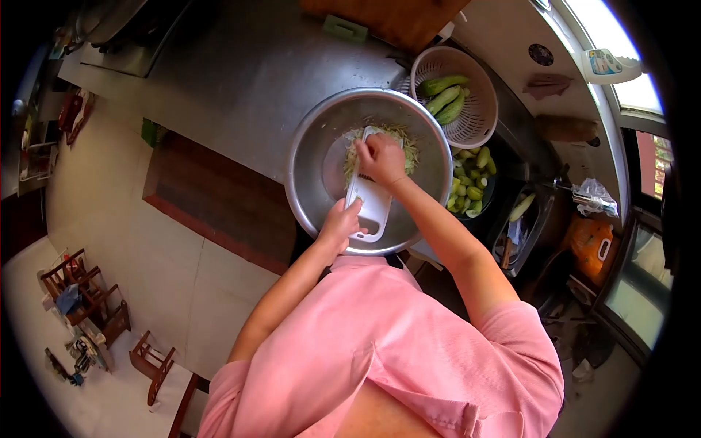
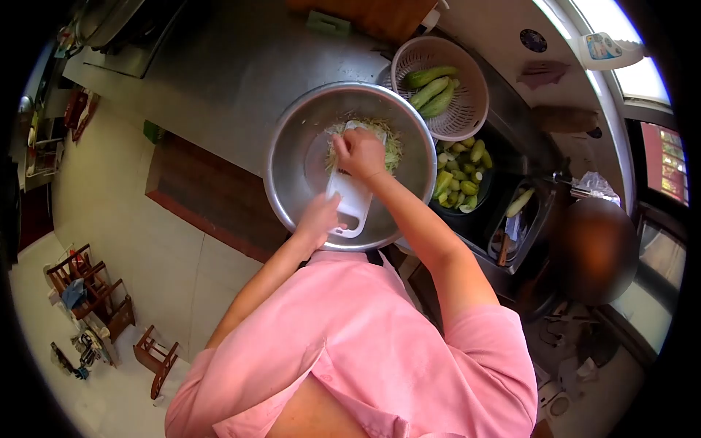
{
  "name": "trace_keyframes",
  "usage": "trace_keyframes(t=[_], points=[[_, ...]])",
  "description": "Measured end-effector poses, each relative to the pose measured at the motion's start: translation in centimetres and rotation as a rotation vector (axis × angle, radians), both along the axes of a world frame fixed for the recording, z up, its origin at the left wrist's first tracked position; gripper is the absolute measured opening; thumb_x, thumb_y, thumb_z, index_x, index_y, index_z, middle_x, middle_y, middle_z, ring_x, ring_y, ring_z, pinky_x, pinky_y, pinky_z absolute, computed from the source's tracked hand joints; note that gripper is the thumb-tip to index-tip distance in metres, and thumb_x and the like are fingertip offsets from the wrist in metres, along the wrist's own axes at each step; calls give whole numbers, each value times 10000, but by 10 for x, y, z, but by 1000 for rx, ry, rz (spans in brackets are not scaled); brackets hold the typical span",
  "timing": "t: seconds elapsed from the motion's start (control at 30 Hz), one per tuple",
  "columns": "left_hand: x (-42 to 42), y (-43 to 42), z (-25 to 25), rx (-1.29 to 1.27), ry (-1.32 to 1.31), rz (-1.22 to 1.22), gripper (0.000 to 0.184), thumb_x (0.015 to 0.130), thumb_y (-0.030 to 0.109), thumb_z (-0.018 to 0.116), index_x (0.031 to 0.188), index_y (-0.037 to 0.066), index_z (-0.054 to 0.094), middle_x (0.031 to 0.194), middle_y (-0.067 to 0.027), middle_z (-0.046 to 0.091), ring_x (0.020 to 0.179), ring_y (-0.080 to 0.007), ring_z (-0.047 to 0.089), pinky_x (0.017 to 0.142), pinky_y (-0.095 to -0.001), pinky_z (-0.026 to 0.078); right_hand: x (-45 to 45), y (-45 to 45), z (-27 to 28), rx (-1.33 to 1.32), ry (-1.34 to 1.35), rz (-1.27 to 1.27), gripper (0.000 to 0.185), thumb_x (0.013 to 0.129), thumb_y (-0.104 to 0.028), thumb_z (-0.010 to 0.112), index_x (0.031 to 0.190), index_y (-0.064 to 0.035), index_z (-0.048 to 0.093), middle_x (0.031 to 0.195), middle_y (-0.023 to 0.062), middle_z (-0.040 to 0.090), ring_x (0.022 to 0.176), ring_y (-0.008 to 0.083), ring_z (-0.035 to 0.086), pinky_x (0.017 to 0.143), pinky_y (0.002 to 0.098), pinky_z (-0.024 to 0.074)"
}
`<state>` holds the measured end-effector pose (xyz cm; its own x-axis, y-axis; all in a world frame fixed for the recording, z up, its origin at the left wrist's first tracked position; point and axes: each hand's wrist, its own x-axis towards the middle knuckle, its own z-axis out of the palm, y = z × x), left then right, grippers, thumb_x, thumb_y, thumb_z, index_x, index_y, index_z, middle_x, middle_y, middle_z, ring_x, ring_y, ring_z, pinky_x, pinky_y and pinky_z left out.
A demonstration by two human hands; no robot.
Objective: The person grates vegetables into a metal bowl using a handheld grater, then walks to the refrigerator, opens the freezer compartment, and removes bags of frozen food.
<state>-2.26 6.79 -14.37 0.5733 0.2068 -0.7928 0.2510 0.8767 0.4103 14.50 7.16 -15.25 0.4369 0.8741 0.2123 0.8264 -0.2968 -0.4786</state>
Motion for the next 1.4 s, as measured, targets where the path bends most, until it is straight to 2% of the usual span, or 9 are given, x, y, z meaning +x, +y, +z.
trace_keyframes(t=[0.07,0.27,0.4,0.73,0.93,1.0,1.2,1.33,1.4], points=[[-2,-1,0,8,12,-10,229,856,280,521,928,75,447,579,42,344,464,-60,338,517,-283,462,1,1,0,-50,313,-247,313,787,-304,560,576,-73,535,620,93,547,592,282,547,531,407,409],[0,1,-4,-10,-16,-24,238,855,284,520,953,76,460,608,28,379,483,-70,370,516,-283,463,-27,-23,-4,-68,-25,53,271,773,-257,581,551,-105,553,573,98,542,535,279,545,484,411,426],[3,-5,4,66,69,-33,240,861,258,503,1005,69,473,728,-18,478,569,-105,467,520,-293,478,-2,-4,-29,-106,-148,-100,300,812,-306,526,585,-114,566,602,102,558,534,291,547,475,414,425],[-1,-5,3,53,68,-16,224,851,267,521,934,67,464,617,28,415,496,-70,395,497,-287,467,6,1,-32,-67,-101,-105,318,809,-307,530,566,-103,550,559,104,538,553,286,556,496,411,432],[-1,1,4,24,47,-56,211,853,256,524,985,94,487,644,23,406,503,-95,394,530,-327,469,51,12,-17,-247,203,-244,361,865,-369,429,767,-99,648,671,121,606,659,318,586,634,389,461],[3,2,9,35,64,-24,222,855,252,521,939,57,460,595,40,370,480,-68,367,517,-289,466,57,0,-9,-314,508,-208,279,835,-320,487,795,-97,649,703,119,610,695,300,593,658,393,459],[0,-1,-2,15,33,11,200,862,244,517,947,71,463,540,63,304,412,-46,272,495,-287,454,49,-43,-12,-238,307,205,190,679,-138,622,862,-89,616,872,139,545,801,313,562,712,392,454],[3,0,12,-22,52,29,175,869,233,514,936,81,456,521,70,266,391,-43,238,505,-293,457,48,-54,14,-168,363,90,230,660,-113,618,885,-71,606,869,148,535,776,308,558,712,365,452],[1,-1,9,-21,47,38,152,875,218,507,919,89,441,510,68,256,379,-45,235,521,-316,468,57,-60,39,123,583,-87,255,661,-112,641,906,-54,603,881,138,539,751,258,565,678,332,461]])
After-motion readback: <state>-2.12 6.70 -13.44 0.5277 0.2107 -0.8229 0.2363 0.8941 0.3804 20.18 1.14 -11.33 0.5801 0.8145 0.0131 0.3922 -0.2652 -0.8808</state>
